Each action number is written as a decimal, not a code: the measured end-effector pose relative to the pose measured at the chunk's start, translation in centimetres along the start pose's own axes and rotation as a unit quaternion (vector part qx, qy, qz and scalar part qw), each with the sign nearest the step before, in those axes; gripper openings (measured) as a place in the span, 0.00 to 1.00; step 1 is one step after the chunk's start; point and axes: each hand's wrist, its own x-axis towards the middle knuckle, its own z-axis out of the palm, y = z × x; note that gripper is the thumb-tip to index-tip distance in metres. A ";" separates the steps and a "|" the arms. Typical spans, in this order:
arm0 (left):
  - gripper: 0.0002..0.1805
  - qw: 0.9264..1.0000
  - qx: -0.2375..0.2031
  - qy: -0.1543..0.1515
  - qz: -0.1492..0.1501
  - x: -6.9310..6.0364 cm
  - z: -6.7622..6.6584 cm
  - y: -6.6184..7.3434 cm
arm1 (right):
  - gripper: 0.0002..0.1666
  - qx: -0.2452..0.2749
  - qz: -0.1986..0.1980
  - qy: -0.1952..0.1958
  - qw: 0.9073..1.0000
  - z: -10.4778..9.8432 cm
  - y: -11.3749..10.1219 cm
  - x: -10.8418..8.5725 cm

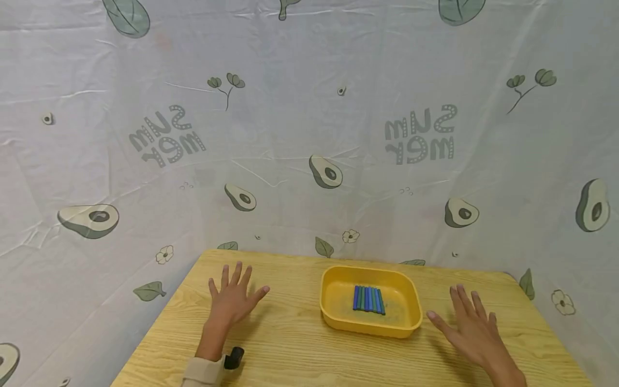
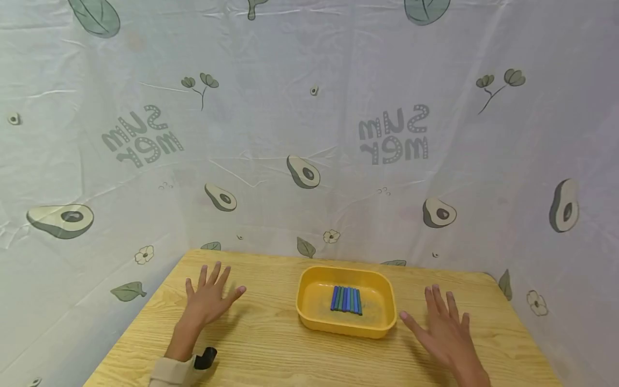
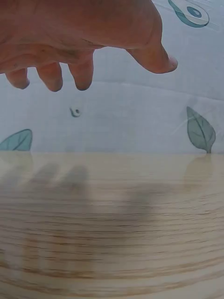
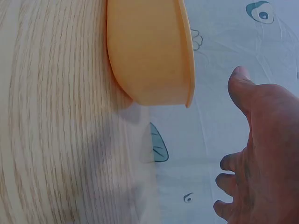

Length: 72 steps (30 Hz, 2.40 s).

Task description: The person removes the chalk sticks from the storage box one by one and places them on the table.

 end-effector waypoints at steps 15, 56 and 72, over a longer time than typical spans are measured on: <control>0.46 0.996 -0.059 0.018 0.060 1.5 1.1 4.9 | 0.59 0.065 -0.032 -0.013 0.997 1.2 -2.3 1.5; 0.29 0.932 -0.331 -0.003 0.149 4.0 3.9 16.1 | 0.37 0.295 0.014 -0.052 0.954 3.4 -3.0 2.9; 0.29 0.895 -0.423 -0.098 0.102 4.9 6.6 19.4 | 0.36 0.314 0.030 -0.054 0.947 2.8 -2.4 3.5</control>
